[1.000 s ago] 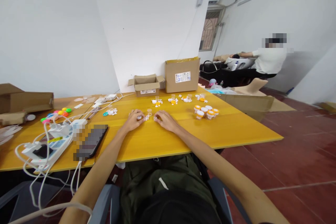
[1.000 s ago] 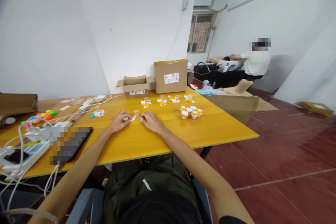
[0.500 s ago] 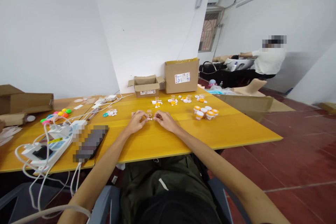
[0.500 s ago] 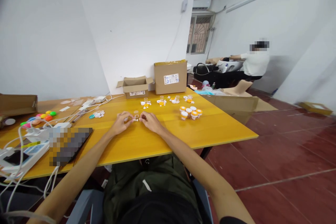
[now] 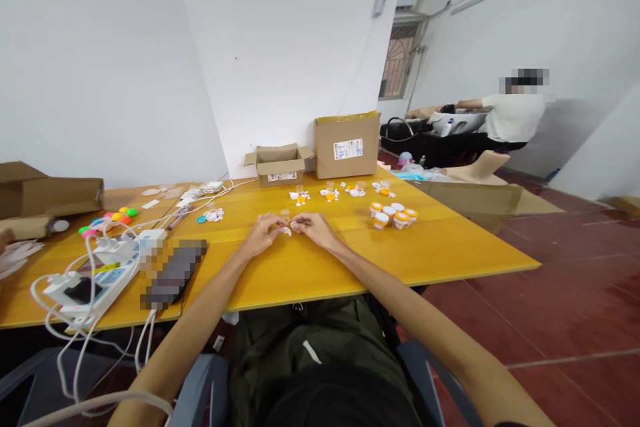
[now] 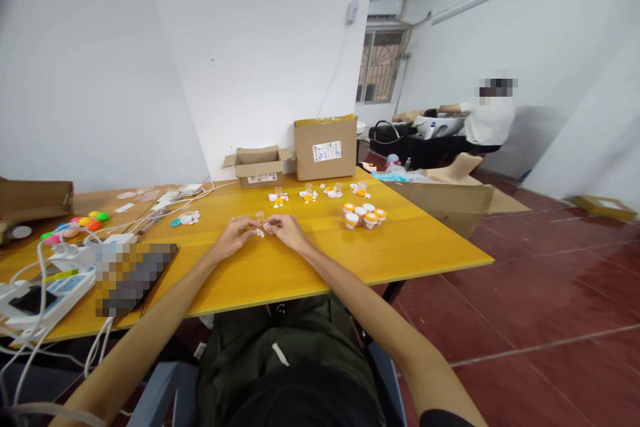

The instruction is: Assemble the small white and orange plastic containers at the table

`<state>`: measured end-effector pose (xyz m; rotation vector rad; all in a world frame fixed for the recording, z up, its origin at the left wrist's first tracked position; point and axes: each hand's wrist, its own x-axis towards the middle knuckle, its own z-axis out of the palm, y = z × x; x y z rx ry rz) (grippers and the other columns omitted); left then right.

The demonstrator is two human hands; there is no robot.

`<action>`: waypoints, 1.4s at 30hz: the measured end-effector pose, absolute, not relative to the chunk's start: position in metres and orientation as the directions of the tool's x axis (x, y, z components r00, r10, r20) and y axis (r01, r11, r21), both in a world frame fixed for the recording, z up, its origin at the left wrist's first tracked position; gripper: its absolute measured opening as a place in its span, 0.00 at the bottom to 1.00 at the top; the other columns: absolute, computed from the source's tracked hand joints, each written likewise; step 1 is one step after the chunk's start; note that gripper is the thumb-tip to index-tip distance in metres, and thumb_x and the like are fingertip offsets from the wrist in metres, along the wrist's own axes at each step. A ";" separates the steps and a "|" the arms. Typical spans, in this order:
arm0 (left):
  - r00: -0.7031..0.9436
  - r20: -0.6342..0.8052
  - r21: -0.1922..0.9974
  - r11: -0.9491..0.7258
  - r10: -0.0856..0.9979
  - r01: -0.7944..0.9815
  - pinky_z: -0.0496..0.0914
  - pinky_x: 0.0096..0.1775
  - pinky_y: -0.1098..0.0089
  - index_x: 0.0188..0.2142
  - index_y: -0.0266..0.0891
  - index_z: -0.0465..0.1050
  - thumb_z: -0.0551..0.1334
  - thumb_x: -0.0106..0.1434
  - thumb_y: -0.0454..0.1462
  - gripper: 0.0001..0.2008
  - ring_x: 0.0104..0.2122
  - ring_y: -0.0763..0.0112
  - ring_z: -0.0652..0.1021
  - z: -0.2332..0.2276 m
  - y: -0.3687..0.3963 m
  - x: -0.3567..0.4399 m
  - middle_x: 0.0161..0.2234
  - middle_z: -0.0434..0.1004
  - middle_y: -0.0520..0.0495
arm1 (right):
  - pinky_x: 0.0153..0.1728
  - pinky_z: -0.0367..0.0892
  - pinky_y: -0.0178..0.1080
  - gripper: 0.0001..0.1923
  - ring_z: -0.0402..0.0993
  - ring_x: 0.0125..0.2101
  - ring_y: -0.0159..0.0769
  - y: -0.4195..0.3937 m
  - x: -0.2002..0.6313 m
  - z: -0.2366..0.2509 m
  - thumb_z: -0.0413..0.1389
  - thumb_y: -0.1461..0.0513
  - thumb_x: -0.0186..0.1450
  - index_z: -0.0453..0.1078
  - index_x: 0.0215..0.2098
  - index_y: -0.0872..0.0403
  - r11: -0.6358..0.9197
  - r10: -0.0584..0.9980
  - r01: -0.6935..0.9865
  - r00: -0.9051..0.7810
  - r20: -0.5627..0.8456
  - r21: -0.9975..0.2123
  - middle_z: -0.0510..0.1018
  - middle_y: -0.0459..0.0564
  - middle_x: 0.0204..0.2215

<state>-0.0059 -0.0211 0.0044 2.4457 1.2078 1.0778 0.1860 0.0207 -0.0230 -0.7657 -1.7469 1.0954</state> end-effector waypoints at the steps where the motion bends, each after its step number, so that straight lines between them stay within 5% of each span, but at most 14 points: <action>1: 0.392 0.530 0.479 -0.647 0.752 0.593 0.67 0.48 0.63 0.37 0.43 0.77 0.60 0.65 0.39 0.07 0.38 0.64 0.77 0.003 -0.021 -0.006 0.35 0.80 0.48 | 0.31 0.72 0.37 0.05 0.75 0.25 0.33 0.020 0.185 -0.023 0.62 0.61 0.55 0.74 0.29 0.54 0.411 0.840 0.038 -0.403 0.363 -0.911 0.78 0.45 0.23; 9: 0.367 0.544 0.498 -0.643 0.754 0.582 0.68 0.48 0.63 0.44 0.43 0.77 0.61 0.64 0.38 0.10 0.38 0.65 0.77 0.000 -0.020 -0.005 0.37 0.80 0.48 | 0.31 0.73 0.37 0.08 0.76 0.26 0.33 0.017 0.182 -0.025 0.64 0.60 0.53 0.70 0.28 0.53 0.366 0.824 -0.057 -0.444 0.352 -0.929 0.78 0.44 0.24; 19: 0.325 0.541 0.406 -0.579 0.776 0.707 0.63 0.48 0.62 0.43 0.47 0.78 0.58 0.67 0.36 0.10 0.42 0.62 0.74 0.006 -0.024 -0.003 0.35 0.79 0.48 | 0.44 0.72 0.42 0.11 0.78 0.36 0.36 0.017 0.182 -0.022 0.65 0.59 0.52 0.73 0.33 0.53 0.384 0.782 -0.108 -0.490 0.385 -0.917 0.80 0.47 0.32; 42: 0.286 0.506 0.522 -0.553 0.814 0.649 0.65 0.47 0.62 0.37 0.44 0.76 0.60 0.65 0.38 0.05 0.42 0.63 0.75 0.008 -0.024 -0.002 0.39 0.80 0.49 | 0.42 0.72 0.41 0.15 0.77 0.35 0.36 0.016 0.185 -0.017 0.68 0.54 0.50 0.73 0.31 0.53 0.366 0.801 -0.112 -0.467 0.374 -0.924 0.81 0.47 0.31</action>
